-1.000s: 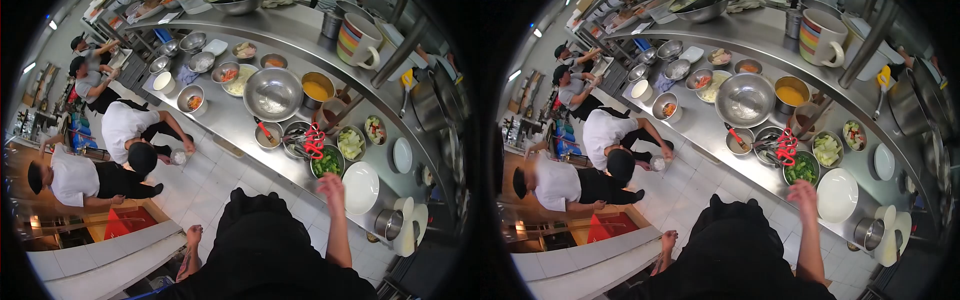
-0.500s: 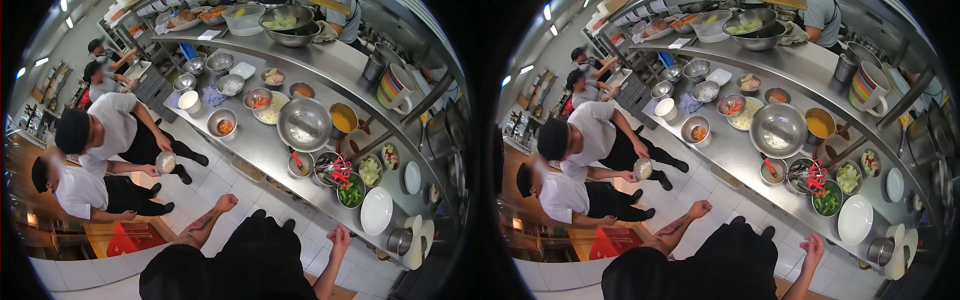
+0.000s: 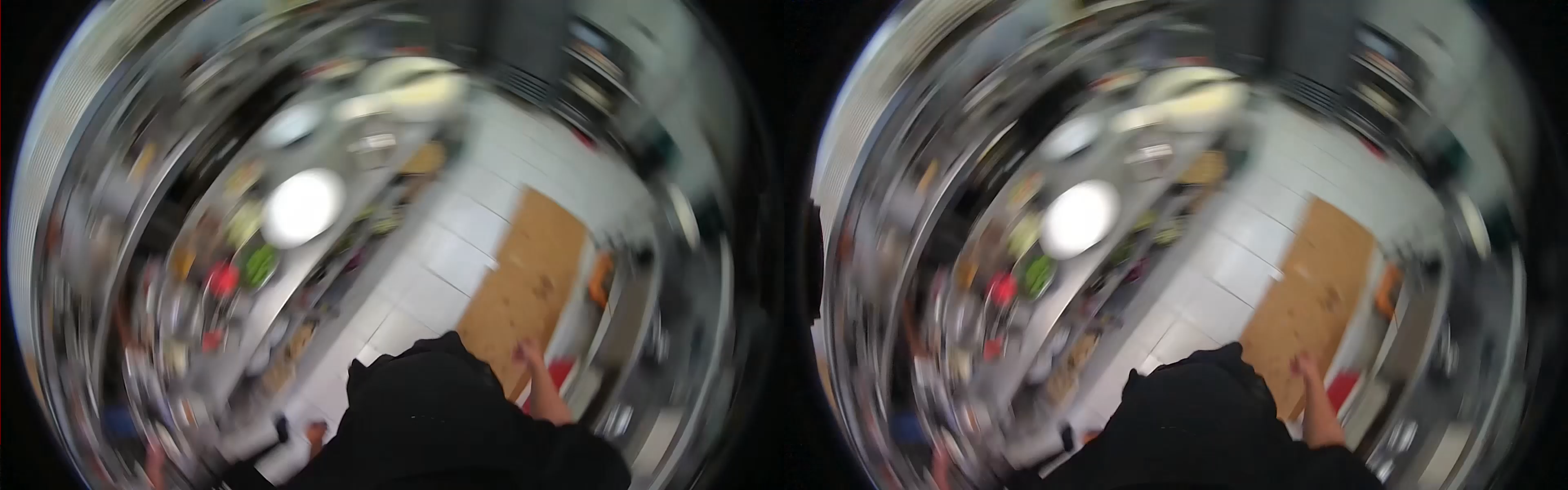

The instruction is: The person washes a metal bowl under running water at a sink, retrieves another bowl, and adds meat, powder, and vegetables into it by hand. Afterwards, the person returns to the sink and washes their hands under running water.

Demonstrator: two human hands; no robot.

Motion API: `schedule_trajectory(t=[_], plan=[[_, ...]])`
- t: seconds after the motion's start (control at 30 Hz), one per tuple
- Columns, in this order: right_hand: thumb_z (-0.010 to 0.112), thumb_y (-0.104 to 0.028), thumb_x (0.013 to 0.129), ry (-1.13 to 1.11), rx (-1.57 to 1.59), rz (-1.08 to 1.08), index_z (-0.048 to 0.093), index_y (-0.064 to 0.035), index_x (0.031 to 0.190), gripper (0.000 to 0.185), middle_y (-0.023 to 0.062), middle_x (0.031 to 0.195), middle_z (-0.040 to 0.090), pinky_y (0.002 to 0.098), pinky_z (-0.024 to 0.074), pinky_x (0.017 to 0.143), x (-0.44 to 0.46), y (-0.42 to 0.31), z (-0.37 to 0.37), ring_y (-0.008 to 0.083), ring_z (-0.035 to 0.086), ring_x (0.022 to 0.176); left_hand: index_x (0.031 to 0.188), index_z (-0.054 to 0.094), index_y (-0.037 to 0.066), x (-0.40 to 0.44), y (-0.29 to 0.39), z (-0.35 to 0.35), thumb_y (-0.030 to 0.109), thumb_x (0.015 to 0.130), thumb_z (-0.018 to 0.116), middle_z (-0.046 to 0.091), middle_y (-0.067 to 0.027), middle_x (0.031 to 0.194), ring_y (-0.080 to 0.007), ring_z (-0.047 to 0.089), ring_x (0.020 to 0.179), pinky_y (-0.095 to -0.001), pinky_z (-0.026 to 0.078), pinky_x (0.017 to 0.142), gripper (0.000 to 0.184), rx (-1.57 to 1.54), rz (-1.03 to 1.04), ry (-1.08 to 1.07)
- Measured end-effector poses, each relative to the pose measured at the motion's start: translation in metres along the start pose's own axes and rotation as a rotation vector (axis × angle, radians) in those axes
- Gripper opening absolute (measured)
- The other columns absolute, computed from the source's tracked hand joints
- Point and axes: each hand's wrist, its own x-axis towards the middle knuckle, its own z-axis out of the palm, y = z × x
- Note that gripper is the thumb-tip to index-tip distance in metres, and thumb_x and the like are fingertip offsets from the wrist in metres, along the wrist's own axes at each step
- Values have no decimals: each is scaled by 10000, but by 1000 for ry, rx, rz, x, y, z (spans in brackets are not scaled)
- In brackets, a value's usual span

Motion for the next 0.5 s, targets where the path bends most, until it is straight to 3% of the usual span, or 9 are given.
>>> schedule_trajectory(t=[0.03, 0.13, 0.23, 0.33, 0.37, 0.5], plan=[[521, -259, 955, 15, 72, -83, 581, -29, 861, 255, 108, 719, 625, 352, 527, 470, 7, 28, -28, 226, 631, 590, 808, 644, 48, 34, -59, 6, 348, 822, 611, 646, -139, 746, -294, 622, 718, -437, 498, 674, 302, -39, 338, -2], [546, -217, 941, 358, 351, 18, 597, -29, 926, 196, 94, 763, 645, 307, 521, 498, -67, 3, -79, 175, 627, 601, 789, 625, 53, -43, 43, 7, 322, 825, 609, 625, -120, 714, -269, 599, 680, -419, 478, 650, 272, -217, 1242, -86], [589, -213, 909, 499, 781, 3, 630, -44, 969, 184, 64, 783, 645, 274, 502, 486, -106, -10, -104, 130, 602, 568, 771, 606, 59, -181, 132, 32, 296, 828, 607, 605, -102, 683, -243, 576, 643, -402, 457, 627, 244, -486, 1909, -272], [600, -218, 924, 576, 864, -6, 620, -49, 989, 183, 59, 830, 662, 264, 529, 558, -130, -7, -126, 118, 626, 630, 704, 581, 48, -310, 191, 65, 273, 805, 616, 583, -110, 626, -249, 559, 587, -408, 438, 579, 249, -14, 2009, -760], [595, -223, 927, 605, 859, -39, 620, -46, 992, 190, 55, 833, 662, 258, 529, 565, -131, -2, -133, 113, 626, 638, 682, 572, 44, -354, 213, 75, 265, 797, 619, 575, -113, 608, -251, 554, 568, -410, 431, 563, 254, 187, 2043, -830], [583, -208, 937, 810, 915, -42, 627, -41, 990, 181, 40, 832, 657, 250, 528, 582, -149, -2, -170, 94, 617, 651, 593, 539, 30, -564, 305, 109, 234, 767, 631, 546, -124, 532, -258, 531, 494, -418, 406, 500, 284, 470, 2276, -762]])
